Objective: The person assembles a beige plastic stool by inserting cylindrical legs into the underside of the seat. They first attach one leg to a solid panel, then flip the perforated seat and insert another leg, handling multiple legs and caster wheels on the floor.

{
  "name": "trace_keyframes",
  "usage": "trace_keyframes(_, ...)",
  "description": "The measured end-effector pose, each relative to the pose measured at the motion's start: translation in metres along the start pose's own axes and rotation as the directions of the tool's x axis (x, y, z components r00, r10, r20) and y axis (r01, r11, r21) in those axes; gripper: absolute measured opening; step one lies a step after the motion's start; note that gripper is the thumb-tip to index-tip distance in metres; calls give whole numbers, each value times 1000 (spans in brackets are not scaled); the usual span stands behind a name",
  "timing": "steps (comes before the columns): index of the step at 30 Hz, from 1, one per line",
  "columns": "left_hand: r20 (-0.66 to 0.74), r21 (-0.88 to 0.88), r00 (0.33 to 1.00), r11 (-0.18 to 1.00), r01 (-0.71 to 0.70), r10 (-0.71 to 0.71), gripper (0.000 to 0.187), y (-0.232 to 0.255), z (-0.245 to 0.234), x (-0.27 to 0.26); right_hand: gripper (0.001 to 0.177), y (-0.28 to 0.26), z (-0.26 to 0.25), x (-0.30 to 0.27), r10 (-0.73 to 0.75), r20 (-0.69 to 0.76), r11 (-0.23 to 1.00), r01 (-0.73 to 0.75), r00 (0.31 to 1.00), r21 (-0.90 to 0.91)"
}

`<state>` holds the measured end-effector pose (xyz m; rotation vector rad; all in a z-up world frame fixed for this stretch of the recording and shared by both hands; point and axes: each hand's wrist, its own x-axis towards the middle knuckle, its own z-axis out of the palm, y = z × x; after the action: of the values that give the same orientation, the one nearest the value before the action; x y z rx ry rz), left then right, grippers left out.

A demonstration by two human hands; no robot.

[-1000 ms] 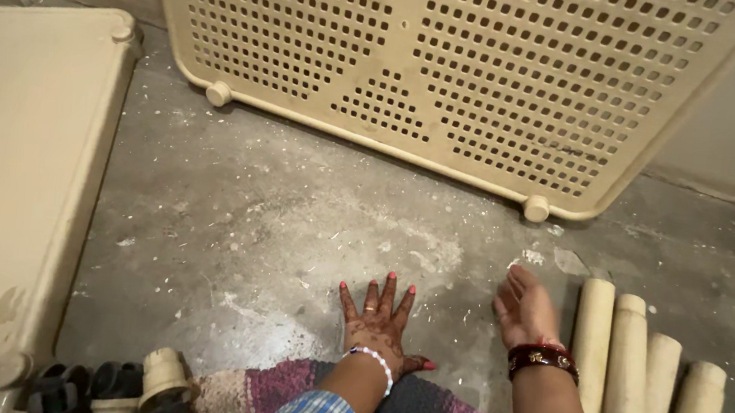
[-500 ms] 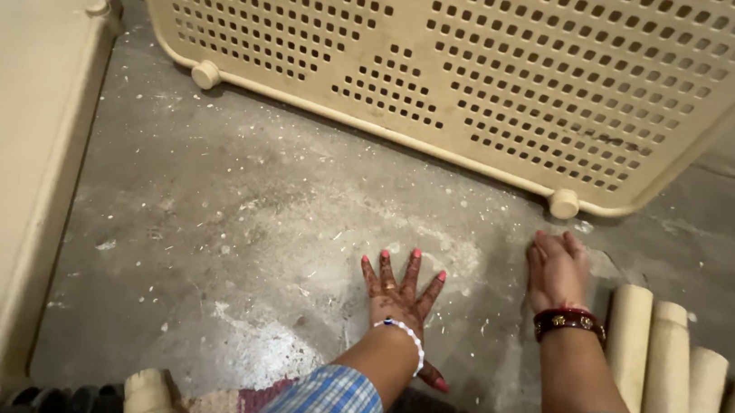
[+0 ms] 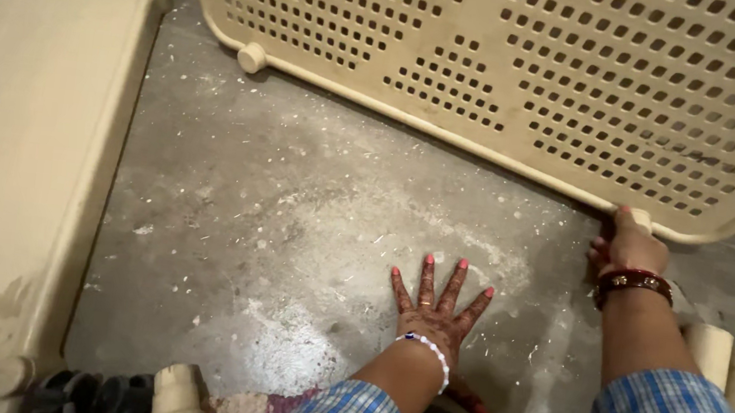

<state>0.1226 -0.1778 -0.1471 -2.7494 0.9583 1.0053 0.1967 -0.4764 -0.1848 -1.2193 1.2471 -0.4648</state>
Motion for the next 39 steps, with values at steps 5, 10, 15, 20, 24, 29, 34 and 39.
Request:
trace_keyframes(5,30,8,999,1000,-17,17,161,-1,-1,-3,32,9,-11,2,-51,39,999,51,998,-4)
trace_keyframes(10,14,21,1000,1000,-13,13,160,0,-5,-8,27,25,-23,-10,-88,72,995,85,994,50)
trace_keyframes(15,22,16,999,1000,-24,24,162,-1,-7,-11,38,34,-36,-25,-82,79,982,66,994,179)
trace_keyframes(20,23,-5,999,999,-43,43,161,-4,-10,-14,50,18,-41,-24,49,193,968,-95,980,234)
trace_keyframes(24,-11,-14,999,999,-43,42,163,-4,-9,-16,56,17,-46,-14,134,225,974,-170,965,150)
trace_keyframes(29,4,-4,999,999,-44,44,163,-5,-11,-15,66,24,-56,-2,186,267,974,-212,946,74)
trace_keyframes(34,-37,34,999,999,-36,37,162,-5,-8,-19,61,32,-68,-11,184,317,973,-218,931,76)
trace_keyframes(39,-100,0,994,999,-37,37,150,1,0,-33,41,37,-83,-43,82,330,963,-160,940,217)
